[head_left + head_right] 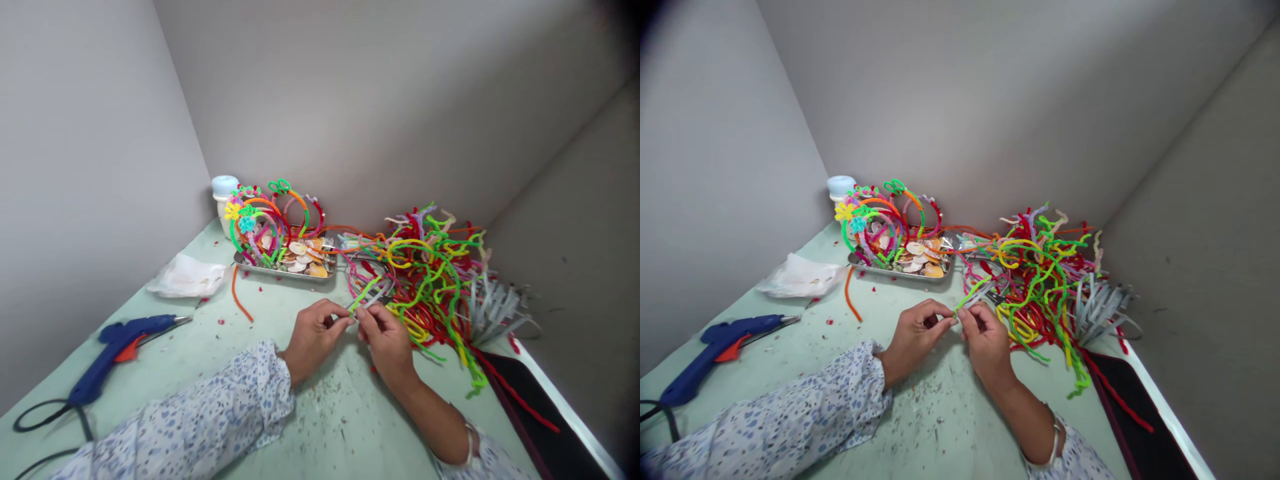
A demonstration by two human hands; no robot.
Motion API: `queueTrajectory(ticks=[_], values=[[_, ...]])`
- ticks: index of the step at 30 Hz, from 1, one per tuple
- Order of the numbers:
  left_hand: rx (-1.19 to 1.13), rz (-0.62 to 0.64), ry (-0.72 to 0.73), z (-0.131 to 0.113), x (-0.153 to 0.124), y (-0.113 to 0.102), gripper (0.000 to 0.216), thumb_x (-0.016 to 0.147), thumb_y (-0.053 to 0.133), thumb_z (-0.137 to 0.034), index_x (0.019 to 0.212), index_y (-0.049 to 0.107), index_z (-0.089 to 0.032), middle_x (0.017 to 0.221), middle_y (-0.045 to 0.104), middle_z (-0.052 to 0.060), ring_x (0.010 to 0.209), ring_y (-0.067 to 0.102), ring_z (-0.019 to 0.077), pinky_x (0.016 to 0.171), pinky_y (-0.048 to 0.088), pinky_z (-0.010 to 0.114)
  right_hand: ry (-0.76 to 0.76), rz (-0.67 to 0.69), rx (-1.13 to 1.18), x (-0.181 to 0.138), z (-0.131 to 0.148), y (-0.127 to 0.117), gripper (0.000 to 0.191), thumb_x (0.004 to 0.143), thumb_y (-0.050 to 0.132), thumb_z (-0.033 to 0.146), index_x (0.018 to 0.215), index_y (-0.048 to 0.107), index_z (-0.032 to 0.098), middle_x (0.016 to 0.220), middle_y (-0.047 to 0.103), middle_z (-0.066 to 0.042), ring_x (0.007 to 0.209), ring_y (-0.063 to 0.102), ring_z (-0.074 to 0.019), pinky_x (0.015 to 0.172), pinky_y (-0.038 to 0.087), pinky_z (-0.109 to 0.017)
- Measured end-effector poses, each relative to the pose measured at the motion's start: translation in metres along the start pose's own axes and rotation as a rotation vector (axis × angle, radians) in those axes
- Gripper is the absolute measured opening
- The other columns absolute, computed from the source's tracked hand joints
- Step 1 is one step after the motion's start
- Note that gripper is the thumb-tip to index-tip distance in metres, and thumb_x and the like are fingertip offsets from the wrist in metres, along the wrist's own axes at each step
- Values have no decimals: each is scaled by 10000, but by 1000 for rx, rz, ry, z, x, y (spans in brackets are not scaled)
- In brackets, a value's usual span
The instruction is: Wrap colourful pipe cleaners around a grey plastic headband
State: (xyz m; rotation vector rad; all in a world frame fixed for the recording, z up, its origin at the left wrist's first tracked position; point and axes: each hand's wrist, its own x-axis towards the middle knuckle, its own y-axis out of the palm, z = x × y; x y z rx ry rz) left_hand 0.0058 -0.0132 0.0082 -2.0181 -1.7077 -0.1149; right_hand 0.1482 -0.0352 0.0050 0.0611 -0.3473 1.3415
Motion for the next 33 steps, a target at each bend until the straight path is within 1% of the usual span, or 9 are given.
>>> queueTrajectory(ticks=[8,13,19,24,33], values=[[14,9,-7,1,-1,0,109,788,650,-248,799,687,-146,719,620,9,582,496,80,563,397,199,-8,8,-1,0,1,0,290,856,565,377,631,521,199,581,447,45,527,427,-119,522,348,-248],[23,31,-10,-1,-1,-1,119,797,636,-258,789,669,-144,697,594,-1,564,475,76,549,381,200,-21,8,-18,1,0,0,313,857,566,368,601,504,199,587,447,40,547,435,-121,537,351,-249],[19,55,-7,-2,-1,-1,118,818,606,-260,821,646,-149,738,587,-3,577,470,76,555,374,202,-33,10,-42,0,-3,0,317,866,558,359,598,498,200,584,438,41,567,435,-125,571,357,-256],[0,92,-6,-1,-1,-2,114,832,582,-262,836,624,-157,747,555,-7,597,457,83,567,368,208,-68,12,-56,-1,-4,0,298,866,560,340,607,513,200,587,433,43,567,430,-126,568,350,-258],[-9,137,7,-3,-1,-3,67,835,542,-214,814,580,-164,731,511,-13,626,446,96,584,356,213,-120,1,-99,-1,-3,1,270,864,560,330,631,536,198,614,414,42,580,401,-128,562,333,-260]])
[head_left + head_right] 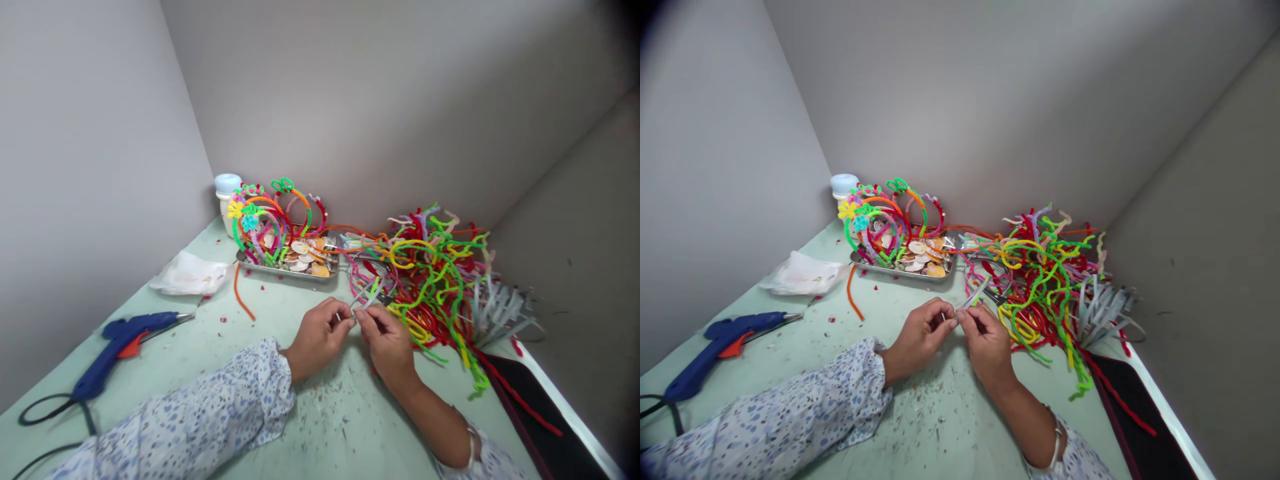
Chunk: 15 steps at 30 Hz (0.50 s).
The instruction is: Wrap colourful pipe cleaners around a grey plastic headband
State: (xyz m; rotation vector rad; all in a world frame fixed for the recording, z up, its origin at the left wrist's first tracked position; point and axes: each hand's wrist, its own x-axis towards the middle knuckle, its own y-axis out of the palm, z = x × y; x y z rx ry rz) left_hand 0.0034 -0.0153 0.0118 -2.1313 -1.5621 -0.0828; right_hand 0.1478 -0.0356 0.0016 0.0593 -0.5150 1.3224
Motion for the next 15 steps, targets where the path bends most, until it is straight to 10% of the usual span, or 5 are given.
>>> queueTrajectory(ticks=[15], values=[[37,16,39,-4,0,-2,51,840,508,-178,807,546,-168,744,504,-8,678,459,116,633,366,229,43,3,-38,-3,-2,1,269,857,555,372,653,552,197,606,454,36,575,422,-126,545,355,-250]])
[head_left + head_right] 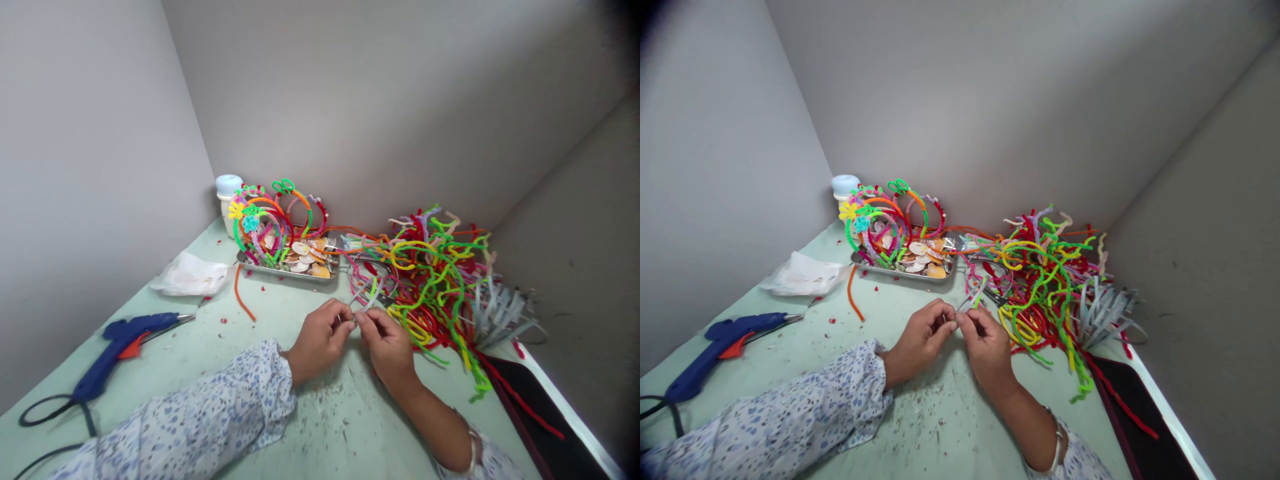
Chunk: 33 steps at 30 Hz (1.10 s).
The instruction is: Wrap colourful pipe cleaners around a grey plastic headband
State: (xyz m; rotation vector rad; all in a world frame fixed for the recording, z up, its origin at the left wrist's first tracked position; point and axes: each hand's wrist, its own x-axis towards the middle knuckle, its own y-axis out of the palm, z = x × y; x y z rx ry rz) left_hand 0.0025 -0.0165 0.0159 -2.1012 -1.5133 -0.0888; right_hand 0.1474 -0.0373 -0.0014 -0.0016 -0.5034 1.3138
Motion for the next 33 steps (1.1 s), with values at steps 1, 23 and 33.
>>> queueTrajectory(ticks=[1,23,33], values=[[-1,-3,1,0,0,0,49,840,508,-178,805,541,-168,746,502,-8,680,457,117,635,364,230,3,1,8,0,-1,0,261,855,557,374,664,562,196,606,460,36,569,425,-124,540,357,-248],[-108,-86,-72,9,2,5,93,851,517,-223,911,568,-173,779,541,1,679,466,116,636,380,226,19,-60,69,2,-7,3,174,825,593,364,863,638,200,680,608,4,561,520,-138,529,425,-254],[-49,-132,-78,8,4,1,134,849,535,-277,823,605,-166,762,551,7,710,503,130,650,393,229,-17,-26,84,-1,-7,4,157,829,595,341,903,642,210,766,628,-9,588,545,-138,564,462,-266]])
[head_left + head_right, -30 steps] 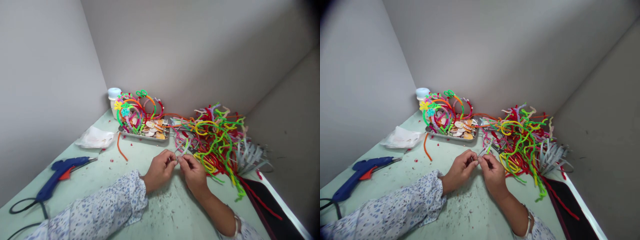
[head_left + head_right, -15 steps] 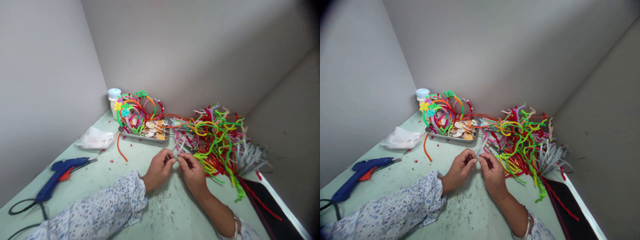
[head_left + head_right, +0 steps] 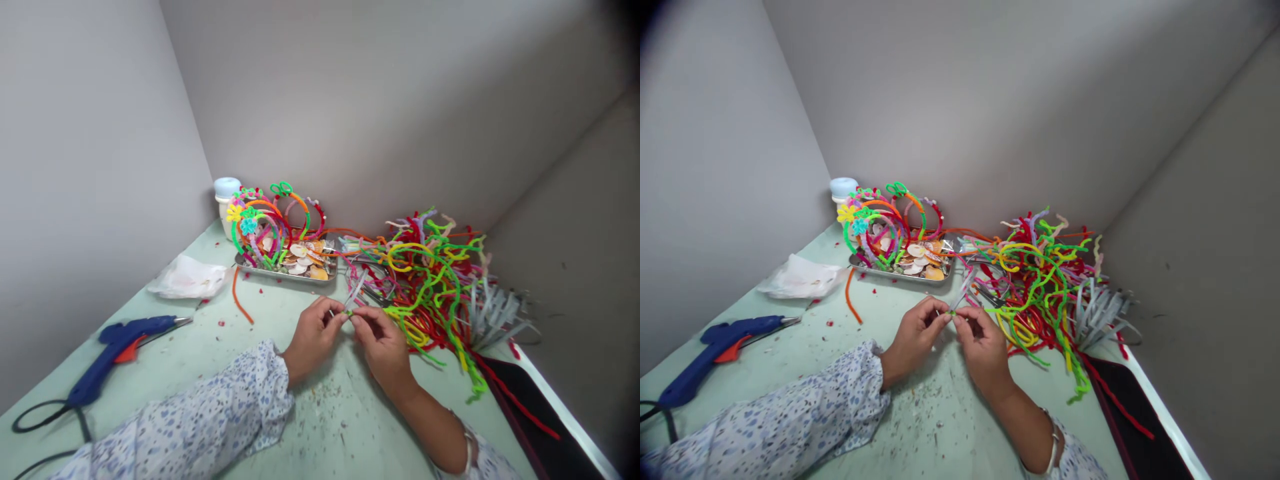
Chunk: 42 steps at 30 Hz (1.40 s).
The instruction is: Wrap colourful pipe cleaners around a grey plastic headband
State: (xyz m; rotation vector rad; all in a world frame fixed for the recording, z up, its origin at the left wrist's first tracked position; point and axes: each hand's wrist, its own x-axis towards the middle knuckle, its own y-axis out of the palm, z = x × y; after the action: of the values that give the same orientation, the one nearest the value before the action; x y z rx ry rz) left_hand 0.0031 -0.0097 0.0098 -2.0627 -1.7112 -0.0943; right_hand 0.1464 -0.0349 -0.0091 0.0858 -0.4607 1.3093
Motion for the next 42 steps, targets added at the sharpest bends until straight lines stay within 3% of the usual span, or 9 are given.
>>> queueTrajectory(ticks=[7,15,23,31,36,42], values=[[-63,-71,-88,2,6,-1,108,814,567,-259,839,604,-161,739,557,-6,637,478,113,627,402,226,-117,114,-103,0,8,-3,117,847,575,301,794,637,217,778,621,-31,711,564,-175,642,456,-293],[-60,-39,-67,2,5,-1,91,820,561,-242,810,597,-159,757,536,-5,687,486,118,648,400,226,113,54,19,1,-4,2,218,827,595,382,906,656,187,766,642,-35,623,557,-166,586,473,-288],[-87,26,-76,1,4,-1,110,820,563,-259,810,598,-155,746,534,-6,689,480,118,656,390,225,-9,51,21,4,4,2,155,854,570,318,826,637,182,796,610,-28,674,548,-154,622,451,-269],[-191,82,-241,3,4,3,164,786,598,-286,865,614,-144,682,538,-22,571,418,87,546,344,201,-5,-5,1,3,-1,1,146,859,576,319,823,620,184,778,596,-13,706,553,-155,666,443,-275],[-180,82,-230,3,3,2,149,795,588,-299,815,588,-151,623,482,-42,537,383,81,531,324,200,-19,1,2,4,-1,2,146,860,576,315,799,618,190,766,590,-5,700,555,-152,664,439,-271],[-157,70,-155,2,3,0,144,805,577,-288,817,590,-145,689,500,-24,600,409,92,573,340,208,-75,25,-40,3,2,2,139,868,565,298,799,622,192,775,583,-14,706,552,-157,663,438,-277]])
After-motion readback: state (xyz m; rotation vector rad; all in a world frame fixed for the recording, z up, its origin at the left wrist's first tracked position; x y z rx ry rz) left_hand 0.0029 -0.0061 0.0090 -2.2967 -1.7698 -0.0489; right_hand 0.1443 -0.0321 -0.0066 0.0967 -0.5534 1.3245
